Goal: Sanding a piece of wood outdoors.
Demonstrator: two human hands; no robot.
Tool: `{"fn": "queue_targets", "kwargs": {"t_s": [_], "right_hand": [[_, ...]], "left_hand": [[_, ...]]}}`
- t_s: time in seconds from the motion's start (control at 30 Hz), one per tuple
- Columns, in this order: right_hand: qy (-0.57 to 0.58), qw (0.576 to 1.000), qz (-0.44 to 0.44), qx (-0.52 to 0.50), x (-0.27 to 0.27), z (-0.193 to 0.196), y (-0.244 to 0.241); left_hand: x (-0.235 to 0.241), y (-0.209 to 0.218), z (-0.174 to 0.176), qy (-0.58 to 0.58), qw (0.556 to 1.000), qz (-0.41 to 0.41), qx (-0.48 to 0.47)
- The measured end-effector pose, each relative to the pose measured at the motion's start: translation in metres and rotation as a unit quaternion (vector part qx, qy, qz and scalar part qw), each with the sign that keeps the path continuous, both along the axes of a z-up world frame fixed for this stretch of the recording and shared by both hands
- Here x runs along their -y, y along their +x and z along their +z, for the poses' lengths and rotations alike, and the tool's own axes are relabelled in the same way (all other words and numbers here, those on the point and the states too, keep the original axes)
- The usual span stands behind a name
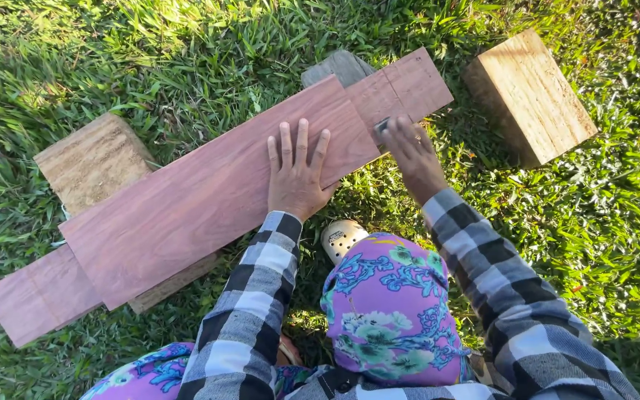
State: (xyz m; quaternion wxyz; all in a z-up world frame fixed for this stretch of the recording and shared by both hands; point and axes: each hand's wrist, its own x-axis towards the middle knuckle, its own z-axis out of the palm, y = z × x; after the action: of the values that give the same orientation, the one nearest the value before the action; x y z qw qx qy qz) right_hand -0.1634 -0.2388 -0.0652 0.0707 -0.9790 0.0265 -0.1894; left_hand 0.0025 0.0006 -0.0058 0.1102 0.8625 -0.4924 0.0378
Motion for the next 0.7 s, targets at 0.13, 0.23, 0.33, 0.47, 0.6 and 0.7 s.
{"fn": "queue_targets", "kwargs": {"t_s": [0.13,0.23,0.33,0.47,0.6,0.7], "right_hand": [[-0.162,0.978,-0.124,-0.035,0.058,-0.024,-0.005],[-0.042,0.979,-0.197,0.019,0.074,-0.01,-0.006],[-0.078,0.978,-0.194,-0.002,0.075,-0.01,-0.006],[-0.042,0.984,-0.171,0.007,0.076,-0.013,-0.008],[-0.039,0.995,-0.087,0.008,0.055,-0.026,-0.006],[0.0,1.0,0.019,0.003,0.004,0.01,-0.006]], "left_hand": [[0.0,-0.001,-0.002,-0.002,1.0,0.002,-0.005],[0.001,0.001,-0.001,0.011,1.0,0.004,0.006],[0.001,0.0,-0.001,0.01,1.0,0.003,-0.007],[0.0,-0.001,-0.001,0.01,1.0,0.002,0.002],[0.001,0.0,-0.001,0.011,1.0,0.001,0.005],[0.001,-0.001,0.001,0.01,1.0,0.004,-0.003]]}}
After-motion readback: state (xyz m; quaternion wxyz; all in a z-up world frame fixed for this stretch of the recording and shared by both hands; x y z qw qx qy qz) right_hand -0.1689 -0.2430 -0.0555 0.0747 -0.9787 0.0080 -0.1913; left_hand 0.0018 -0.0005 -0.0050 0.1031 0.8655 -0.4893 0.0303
